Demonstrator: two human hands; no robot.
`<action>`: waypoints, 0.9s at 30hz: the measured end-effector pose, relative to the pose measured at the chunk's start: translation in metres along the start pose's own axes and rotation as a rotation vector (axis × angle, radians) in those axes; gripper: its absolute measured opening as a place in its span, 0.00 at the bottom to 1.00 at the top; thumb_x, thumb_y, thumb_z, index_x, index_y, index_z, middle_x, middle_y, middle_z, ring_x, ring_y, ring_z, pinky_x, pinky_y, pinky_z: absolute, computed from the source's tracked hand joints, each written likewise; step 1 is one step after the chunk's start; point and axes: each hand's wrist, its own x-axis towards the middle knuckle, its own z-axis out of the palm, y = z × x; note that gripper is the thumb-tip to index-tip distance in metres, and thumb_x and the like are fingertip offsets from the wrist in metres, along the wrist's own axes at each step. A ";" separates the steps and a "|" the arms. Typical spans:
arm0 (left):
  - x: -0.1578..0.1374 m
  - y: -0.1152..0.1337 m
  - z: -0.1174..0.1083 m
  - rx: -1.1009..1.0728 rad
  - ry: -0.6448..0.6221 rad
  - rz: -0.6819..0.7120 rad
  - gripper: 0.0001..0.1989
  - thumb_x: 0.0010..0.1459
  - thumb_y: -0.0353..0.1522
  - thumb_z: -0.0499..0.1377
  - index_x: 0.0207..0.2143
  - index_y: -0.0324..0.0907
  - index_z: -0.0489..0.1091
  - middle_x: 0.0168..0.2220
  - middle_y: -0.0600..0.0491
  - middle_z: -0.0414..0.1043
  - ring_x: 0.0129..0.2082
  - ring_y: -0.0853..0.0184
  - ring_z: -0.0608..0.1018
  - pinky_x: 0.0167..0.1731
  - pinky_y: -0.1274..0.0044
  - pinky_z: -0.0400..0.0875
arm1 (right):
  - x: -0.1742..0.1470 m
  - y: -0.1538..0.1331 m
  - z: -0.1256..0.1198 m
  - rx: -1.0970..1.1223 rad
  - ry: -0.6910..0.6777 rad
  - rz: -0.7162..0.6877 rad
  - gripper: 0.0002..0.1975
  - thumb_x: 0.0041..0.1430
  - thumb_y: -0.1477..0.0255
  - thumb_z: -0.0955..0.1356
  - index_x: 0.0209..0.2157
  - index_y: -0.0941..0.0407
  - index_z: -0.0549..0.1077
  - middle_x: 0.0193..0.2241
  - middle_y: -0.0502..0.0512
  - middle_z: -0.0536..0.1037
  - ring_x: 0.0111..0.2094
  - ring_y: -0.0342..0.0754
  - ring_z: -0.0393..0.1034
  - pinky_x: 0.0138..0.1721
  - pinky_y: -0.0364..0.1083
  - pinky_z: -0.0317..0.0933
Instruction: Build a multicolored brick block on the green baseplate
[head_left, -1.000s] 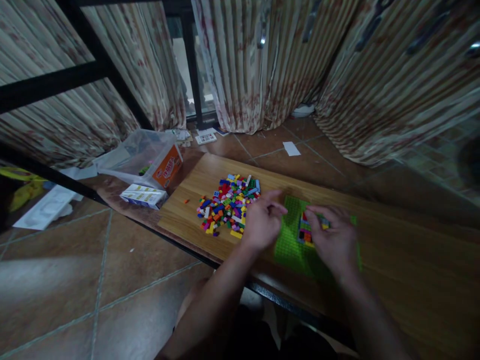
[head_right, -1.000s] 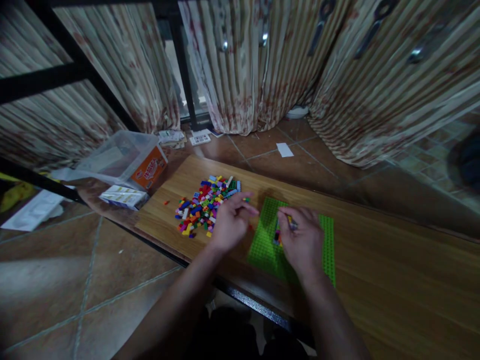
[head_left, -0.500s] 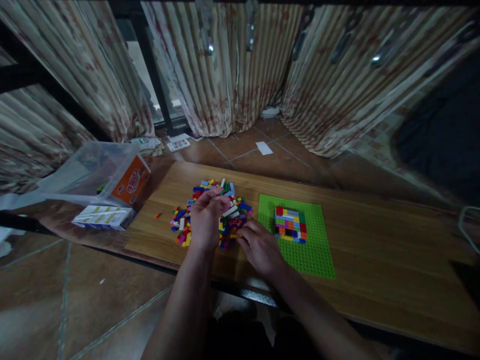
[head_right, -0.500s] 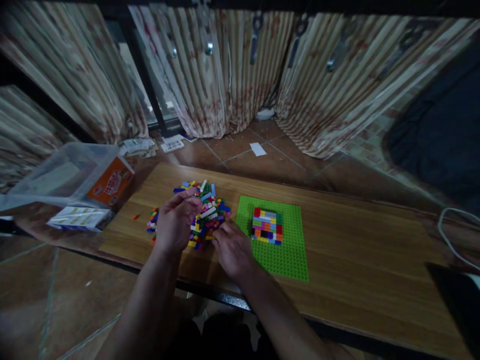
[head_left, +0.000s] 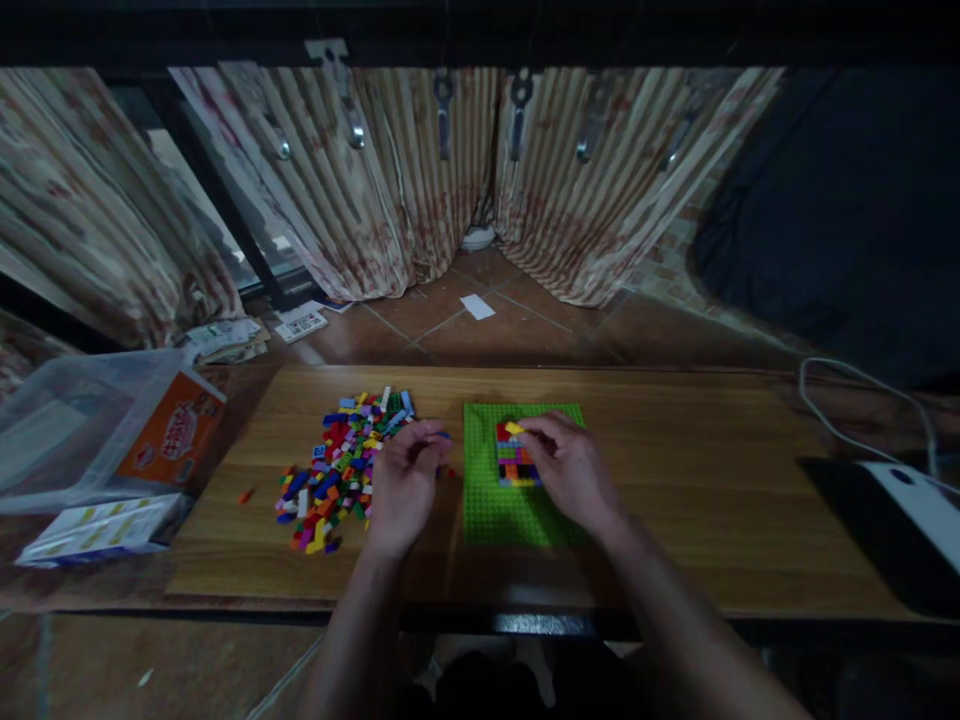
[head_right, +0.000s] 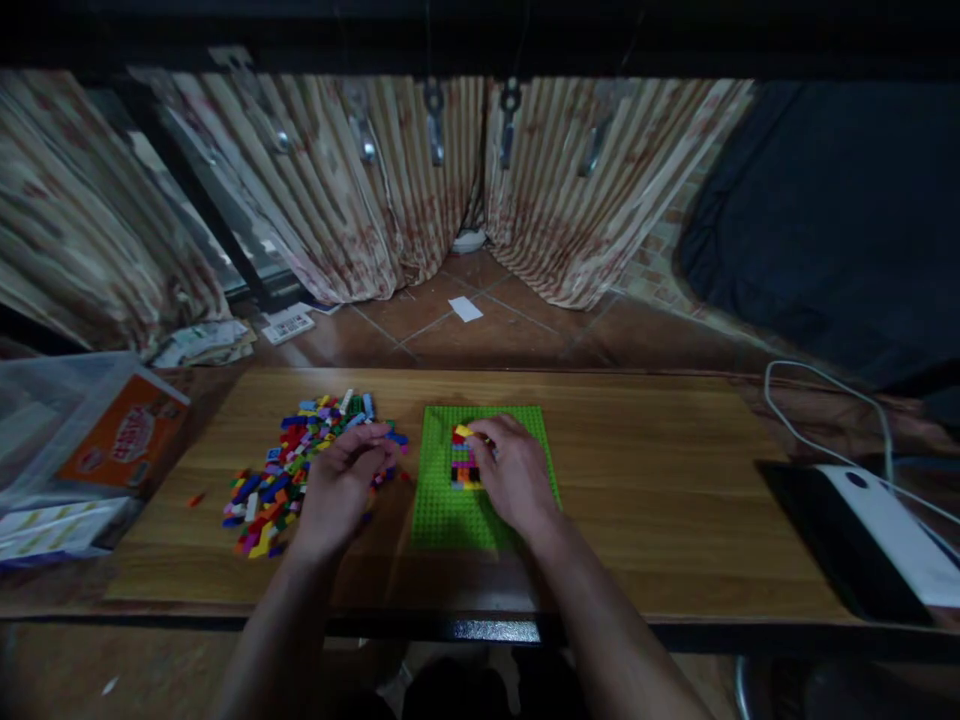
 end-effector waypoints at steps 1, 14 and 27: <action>0.000 -0.004 0.003 0.036 -0.020 0.018 0.14 0.50 0.32 0.59 0.39 0.37 0.73 0.31 0.51 0.77 0.32 0.66 0.77 0.36 0.75 0.71 | 0.002 0.007 -0.005 -0.016 0.017 0.026 0.09 0.63 0.69 0.64 0.36 0.54 0.76 0.35 0.54 0.77 0.36 0.49 0.72 0.40 0.48 0.64; -0.001 -0.021 0.036 0.492 -0.184 0.199 0.13 0.57 0.31 0.55 0.44 0.40 0.72 0.34 0.49 0.77 0.30 0.65 0.77 0.33 0.76 0.69 | 0.004 0.027 -0.016 -0.021 0.020 0.157 0.14 0.60 0.67 0.64 0.45 0.55 0.75 0.32 0.54 0.79 0.30 0.47 0.72 0.33 0.46 0.65; 0.000 -0.016 0.047 0.589 -0.202 0.233 0.16 0.58 0.27 0.52 0.48 0.38 0.70 0.41 0.46 0.78 0.34 0.63 0.79 0.40 0.73 0.73 | -0.002 0.015 0.003 0.071 -0.095 0.052 0.09 0.57 0.73 0.67 0.40 0.51 0.76 0.34 0.52 0.80 0.34 0.47 0.74 0.37 0.46 0.66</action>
